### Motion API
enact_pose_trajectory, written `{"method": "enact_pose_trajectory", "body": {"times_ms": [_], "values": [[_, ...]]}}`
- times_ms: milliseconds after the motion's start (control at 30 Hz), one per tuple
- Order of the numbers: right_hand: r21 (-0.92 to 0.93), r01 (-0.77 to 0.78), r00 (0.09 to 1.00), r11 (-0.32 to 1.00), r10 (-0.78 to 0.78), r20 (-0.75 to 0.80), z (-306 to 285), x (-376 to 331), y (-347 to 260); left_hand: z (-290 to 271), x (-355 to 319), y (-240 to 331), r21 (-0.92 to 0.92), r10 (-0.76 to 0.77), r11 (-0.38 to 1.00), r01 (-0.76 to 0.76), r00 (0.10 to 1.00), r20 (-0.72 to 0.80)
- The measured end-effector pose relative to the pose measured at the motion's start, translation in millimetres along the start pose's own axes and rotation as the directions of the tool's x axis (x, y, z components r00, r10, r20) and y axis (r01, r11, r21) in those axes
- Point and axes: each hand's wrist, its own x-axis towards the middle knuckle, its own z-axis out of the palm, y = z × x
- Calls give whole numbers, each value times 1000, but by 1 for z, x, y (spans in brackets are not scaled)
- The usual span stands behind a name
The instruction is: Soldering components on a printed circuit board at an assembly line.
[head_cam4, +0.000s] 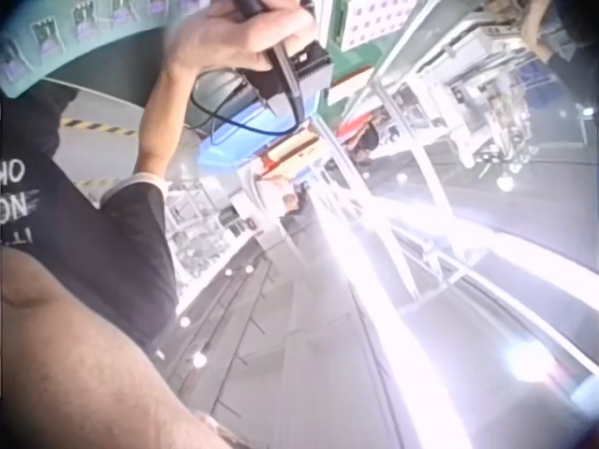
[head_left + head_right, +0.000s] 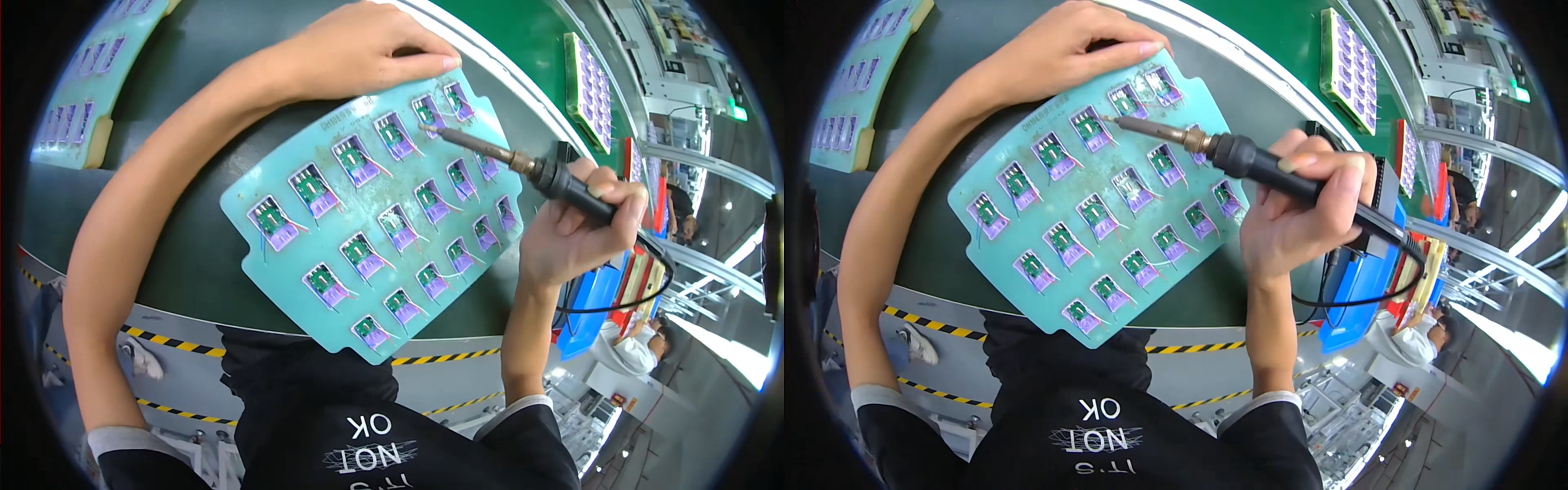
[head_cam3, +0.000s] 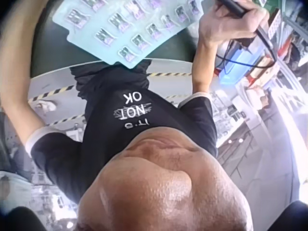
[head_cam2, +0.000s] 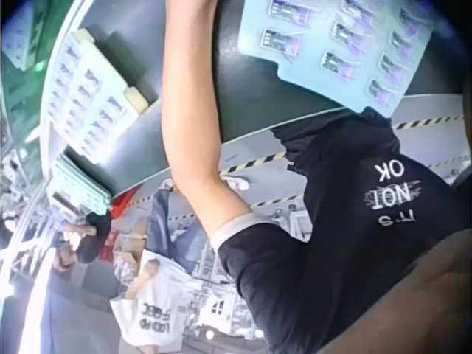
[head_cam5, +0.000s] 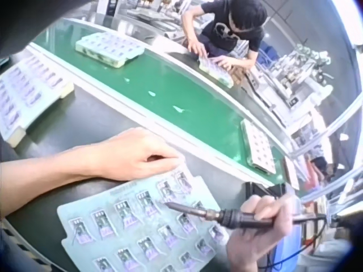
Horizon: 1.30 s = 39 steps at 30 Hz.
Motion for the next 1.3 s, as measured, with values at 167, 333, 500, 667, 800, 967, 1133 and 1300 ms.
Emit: {"method": "enact_pose_trajectory", "body": {"times_ms": [167, 333, 500, 667, 800, 967, 1133, 1300], "values": [[132, -149, 989, 980, 146, 28, -8, 4, 14, -6, -6, -1, -22, 8, 1000, -9, 1000, -26], [380, -342, 926, 860, 376, -18, -29, 3, 11, -4, -2, 0, -33, 12, 999, -9, 997, 82], [427, -428, 892, 797, 449, 55, -37, 4, 8, 0, -4, 2, -69, 37, 997, -35, 998, 42], [433, -422, 892, 796, 449, 45, -43, 5, 3, 1, -8, 12, -108, 16, 994, -9, 998, 64], [407, -415, 902, 814, 426, 67, -56, 6, 3, 14, 2, 7, -121, -21, 992, 32, 995, 93], [490, -410, 891, 769, 452, 36, -41, 12, 5, -4, -2, 18, -31, -71, 997, 73, 995, 69], [422, -396, 905, 815, 424, 31, -46, 11, 7, 4, 3, 10, -10, -63, 998, 64, 995, 73], [410, -415, 901, 812, 429, 61, -47, 14, 5, 0, 7, 17, -16, -155, 987, 158, 982, 106]]}}
